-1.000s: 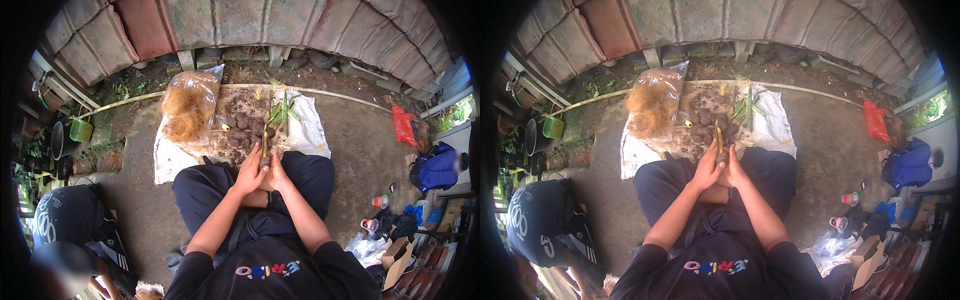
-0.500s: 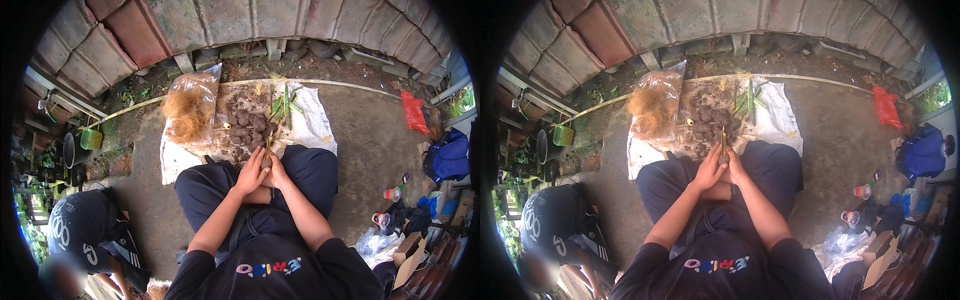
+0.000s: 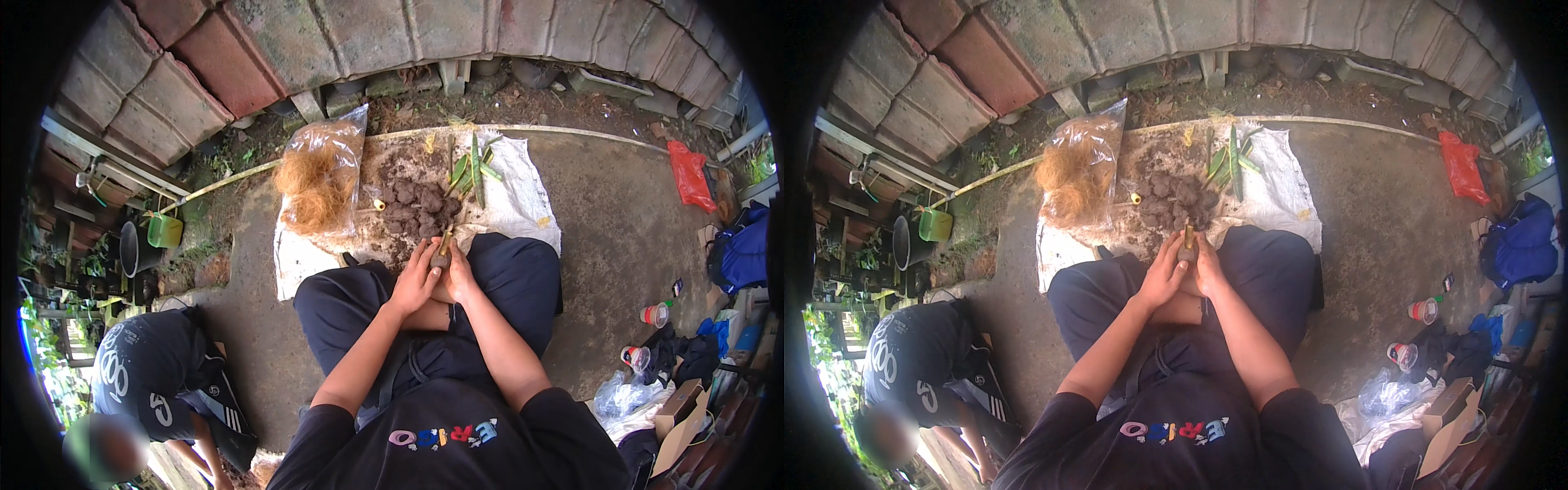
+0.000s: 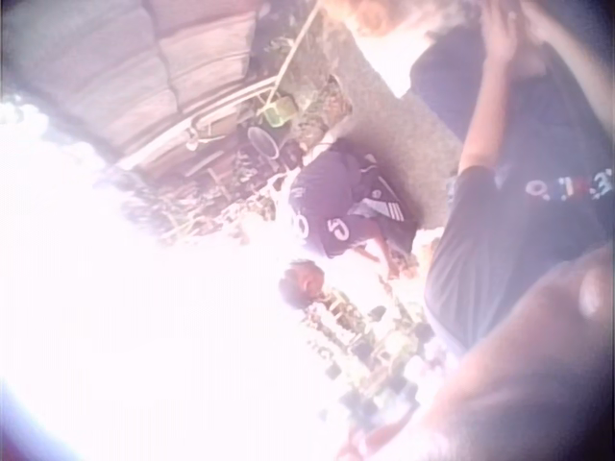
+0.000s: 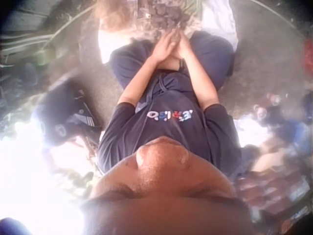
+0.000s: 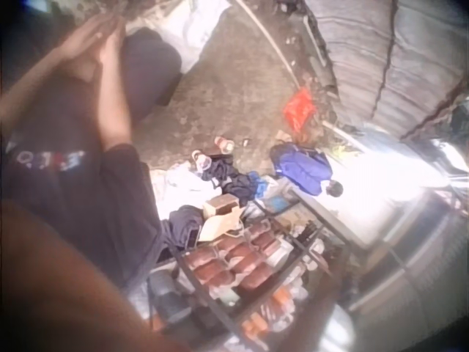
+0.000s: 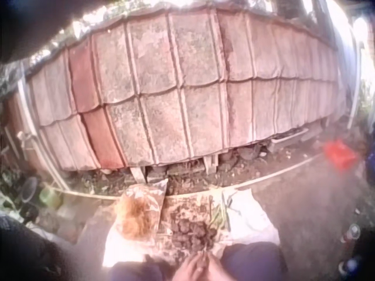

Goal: The person sits on the ground and wraps a small plant root with a green leaf, then secures it with a thin yellow strip. The person repeats this process with multiple roots, placing the finished bundles on a white sack.

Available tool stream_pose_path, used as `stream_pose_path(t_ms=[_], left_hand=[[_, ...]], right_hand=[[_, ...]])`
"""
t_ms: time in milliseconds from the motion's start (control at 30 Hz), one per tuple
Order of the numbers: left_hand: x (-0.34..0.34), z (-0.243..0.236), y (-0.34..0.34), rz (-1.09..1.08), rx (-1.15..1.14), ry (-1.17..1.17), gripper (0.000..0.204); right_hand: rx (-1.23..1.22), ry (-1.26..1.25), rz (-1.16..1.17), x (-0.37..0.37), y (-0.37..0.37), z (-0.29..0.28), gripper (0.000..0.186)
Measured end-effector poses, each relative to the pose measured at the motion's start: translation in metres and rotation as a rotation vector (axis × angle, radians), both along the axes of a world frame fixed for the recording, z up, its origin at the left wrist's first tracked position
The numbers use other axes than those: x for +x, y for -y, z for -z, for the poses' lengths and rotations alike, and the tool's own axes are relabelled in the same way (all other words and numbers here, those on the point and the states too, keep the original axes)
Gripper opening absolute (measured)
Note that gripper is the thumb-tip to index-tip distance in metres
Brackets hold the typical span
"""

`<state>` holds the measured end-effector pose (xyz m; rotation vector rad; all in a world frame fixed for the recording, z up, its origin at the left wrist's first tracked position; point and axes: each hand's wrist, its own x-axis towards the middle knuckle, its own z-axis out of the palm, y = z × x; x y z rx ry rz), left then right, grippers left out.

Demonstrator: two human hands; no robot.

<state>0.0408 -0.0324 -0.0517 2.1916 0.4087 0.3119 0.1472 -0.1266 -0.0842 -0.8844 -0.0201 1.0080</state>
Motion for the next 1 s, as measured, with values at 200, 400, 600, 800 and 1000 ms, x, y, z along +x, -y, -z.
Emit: stream_pose_path(t_ms=[200, 400, 600, 800, 1000], left_hand=[[-0.003, 0.022, -0.011, -0.1, -0.402, 0.113, 0.062], [-0.004, 0.009, -0.013, -0.408, -0.299, 0.293, 0.052], [-0.002, 0.005, -0.021, -0.437, -0.266, 0.363, 0.048], [-0.002, 0.022, -0.03, -0.451, -0.42, 0.385, 0.042], [0.005, 0.005, -0.021, -0.492, -0.871, 0.458, 0.047]], right_hand=[[-0.123, 0.342, -0.25, -0.02, 0.001, -0.027, 0.083], [-0.396, 1.038, -0.308, -0.031, -0.006, -0.032, 0.077], [-0.433, 1.255, -0.192, -0.035, -0.019, -0.033, 0.061], [-0.332, 1.268, -0.086, -0.038, -0.036, -0.031, 0.051], [-0.357, 1.021, 0.005, -0.035, -0.047, -0.039, 0.046]])
